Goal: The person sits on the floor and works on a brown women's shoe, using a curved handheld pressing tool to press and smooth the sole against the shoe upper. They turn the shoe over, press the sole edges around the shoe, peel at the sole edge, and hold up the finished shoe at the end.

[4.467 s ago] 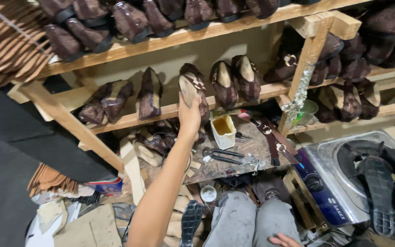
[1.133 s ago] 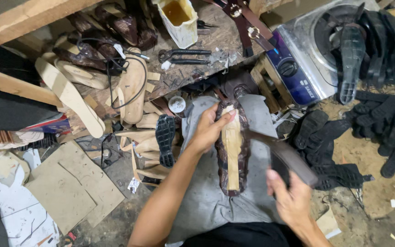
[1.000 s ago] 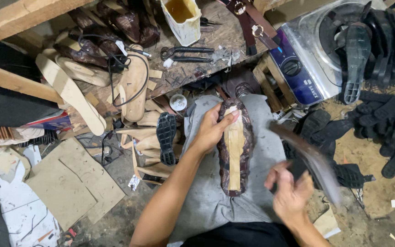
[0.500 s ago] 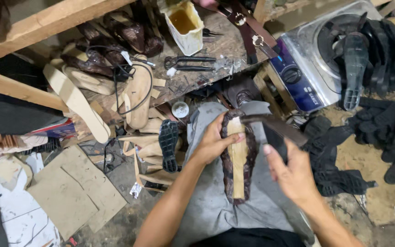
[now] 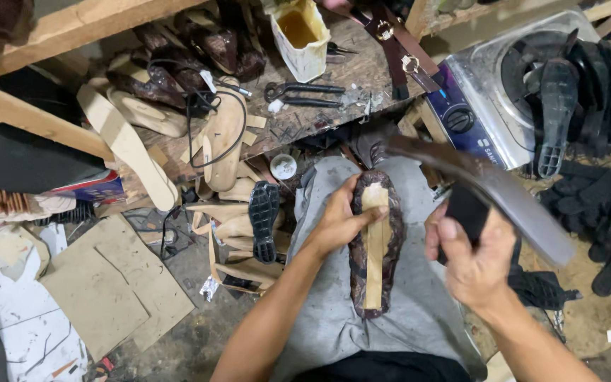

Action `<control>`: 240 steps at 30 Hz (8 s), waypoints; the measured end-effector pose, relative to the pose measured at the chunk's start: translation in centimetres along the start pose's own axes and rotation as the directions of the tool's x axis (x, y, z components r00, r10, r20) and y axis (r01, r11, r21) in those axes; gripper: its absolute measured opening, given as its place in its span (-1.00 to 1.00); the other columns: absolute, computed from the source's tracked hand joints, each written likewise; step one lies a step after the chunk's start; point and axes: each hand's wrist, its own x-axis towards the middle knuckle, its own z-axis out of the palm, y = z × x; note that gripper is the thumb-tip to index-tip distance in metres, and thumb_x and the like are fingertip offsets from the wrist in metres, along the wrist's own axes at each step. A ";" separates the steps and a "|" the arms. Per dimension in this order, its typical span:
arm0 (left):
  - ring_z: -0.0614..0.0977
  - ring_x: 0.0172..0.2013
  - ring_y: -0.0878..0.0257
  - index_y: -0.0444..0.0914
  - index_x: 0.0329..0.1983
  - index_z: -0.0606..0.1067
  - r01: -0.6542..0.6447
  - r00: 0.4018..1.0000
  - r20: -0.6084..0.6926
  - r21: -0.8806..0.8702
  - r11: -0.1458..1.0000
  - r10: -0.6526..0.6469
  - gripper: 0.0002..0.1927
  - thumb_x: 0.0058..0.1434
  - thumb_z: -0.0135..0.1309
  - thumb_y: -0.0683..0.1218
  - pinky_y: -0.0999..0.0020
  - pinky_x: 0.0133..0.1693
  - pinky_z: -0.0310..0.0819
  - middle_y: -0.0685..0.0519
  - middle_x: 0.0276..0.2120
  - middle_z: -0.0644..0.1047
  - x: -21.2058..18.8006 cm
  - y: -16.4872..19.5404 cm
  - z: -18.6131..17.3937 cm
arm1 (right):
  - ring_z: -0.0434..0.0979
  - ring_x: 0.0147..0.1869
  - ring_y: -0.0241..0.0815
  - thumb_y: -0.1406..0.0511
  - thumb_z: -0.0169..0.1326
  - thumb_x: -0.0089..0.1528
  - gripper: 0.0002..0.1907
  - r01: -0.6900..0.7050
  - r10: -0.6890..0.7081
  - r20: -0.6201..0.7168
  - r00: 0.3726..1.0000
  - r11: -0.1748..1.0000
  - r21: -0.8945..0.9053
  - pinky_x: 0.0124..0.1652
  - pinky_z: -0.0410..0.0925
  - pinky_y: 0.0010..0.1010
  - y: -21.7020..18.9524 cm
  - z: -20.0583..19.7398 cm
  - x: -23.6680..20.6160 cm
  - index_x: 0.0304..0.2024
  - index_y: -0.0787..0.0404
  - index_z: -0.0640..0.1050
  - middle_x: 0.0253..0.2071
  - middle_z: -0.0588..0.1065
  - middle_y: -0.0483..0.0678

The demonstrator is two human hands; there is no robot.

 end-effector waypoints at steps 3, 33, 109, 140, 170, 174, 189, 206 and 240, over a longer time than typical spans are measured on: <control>0.59 0.06 0.22 -0.36 0.24 0.39 -0.066 0.997 -0.040 0.097 0.993 0.070 -0.36 0.10 0.33 -0.15 0.34 0.14 0.44 -0.03 0.04 0.58 0.0 0.2 -0.2 | 0.39 -0.49 -0.13 0.14 0.19 0.31 -0.62 0.160 0.075 0.313 0.947 0.735 -0.659 -0.40 0.32 -0.32 0.4 0.4 0.3 -0.28 0.37 0.52 -0.52 0.41 0.10; 0.53 0.03 0.29 -0.27 0.29 0.34 -0.030 0.999 -0.034 0.098 0.995 0.034 -0.27 0.04 0.36 -0.17 0.38 0.14 0.40 0.05 -0.01 0.53 -0.7 1.1 0.2 | 0.30 -0.69 -0.22 0.07 0.06 0.33 -0.60 -0.525 0.670 0.259 0.695 0.720 -0.454 -0.65 0.23 -0.32 0.6 -2.8 6.2 -0.35 0.29 0.43 -0.65 0.34 -0.08; 0.57 0.00 0.19 -0.30 0.21 0.35 -0.648 0.512 -0.857 -0.344 0.679 0.054 -0.56 0.27 0.12 -0.28 0.25 0.09 0.49 -0.03 0.02 0.53 -4.3 4.4 -7.8 | 0.44 -0.39 -0.25 0.21 0.09 0.30 -0.68 -0.116 0.113 0.114 0.987 0.993 0.020 -0.34 0.39 -0.44 10.3 4.8 -8.8 -0.01 0.30 0.51 -0.38 0.49 0.01; 0.60 0.03 0.12 -0.29 0.22 0.33 -0.667 0.508 -0.861 -0.384 0.639 0.012 -0.62 0.36 0.07 -0.21 0.05 0.13 0.53 -0.04 0.03 0.54 -6.9 1.6 -10.4 | 0.38 -0.49 -0.26 0.37 -0.03 0.35 -0.85 -0.105 0.105 0.004 0.994 0.994 0.005 -0.48 0.30 -0.46 3.5 1.9 -7.8 -0.13 0.37 0.38 -0.46 0.39 0.02; 0.60 0.05 0.14 -0.29 0.20 0.34 -0.664 0.592 -0.789 -0.363 0.654 0.163 -0.67 0.40 0.03 -0.24 0.13 0.14 0.50 -0.04 0.05 0.53 -8.5 1.9 -9.8 | 0.31 -0.57 -0.30 0.24 0.16 0.26 -0.76 -0.298 0.349 0.117 0.930 0.901 -0.317 -0.54 0.22 -0.40 7.5 2.0 -9.4 -0.26 0.35 0.55 -0.62 0.36 -0.13; 0.56 0.02 0.20 -0.22 0.19 0.35 -0.593 0.540 -0.841 -0.362 0.719 0.022 -0.54 0.24 0.16 -0.30 0.16 0.12 0.52 0.06 0.01 0.52 -7.7 5.1 -11.1 | 0.40 -0.63 -0.28 0.19 0.12 0.18 -0.67 -0.225 0.301 0.271 0.914 0.934 -0.279 -0.52 0.31 -0.36 12.0 -3.9 -12.5 -0.14 0.32 0.54 -0.67 0.41 -0.14; 0.63 0.05 0.13 -0.38 0.27 0.36 -0.427 0.887 -0.321 -0.301 0.852 0.332 -0.48 0.32 0.18 -0.08 0.19 0.12 0.54 -0.16 0.12 0.57 -2.5 12.8 -7.1 | 0.59 -0.27 -0.22 0.28 0.10 0.37 -0.78 -0.280 0.139 -0.275 0.951 0.761 -0.585 -0.20 0.42 -0.39 12.3 -17.0 0.6 -0.15 0.34 0.63 -0.35 0.61 -0.01; 0.63 -0.03 0.18 -0.37 0.24 0.38 -0.343 0.838 -0.473 -0.067 0.937 0.273 -0.56 0.33 0.16 -0.19 0.24 0.08 0.54 -0.09 0.03 0.58 -1.7 12.1 -4.1 | 0.41 -0.29 -0.34 0.39 0.06 0.45 -0.86 -0.221 0.163 -0.326 0.931 0.964 -0.148 -0.32 0.24 -0.42 14.1 -21.2 14.6 -0.04 0.35 0.60 -0.16 0.54 -0.06; 0.64 0.16 0.10 -0.21 0.11 0.43 -0.705 0.680 0.146 0.401 0.586 0.719 -0.58 0.21 0.26 -0.20 0.00 0.29 0.42 -0.03 0.04 0.57 -13.7 12.3 2.9 | 0.35 -0.14 -0.06 -0.08 -0.33 0.53 -0.30 -0.384 0.055 0.391 0.919 -0.107 0.917 -0.40 0.40 -0.38 8.2 -6.4 2.2 0.42 0.36 0.22 0.21 0.33 0.27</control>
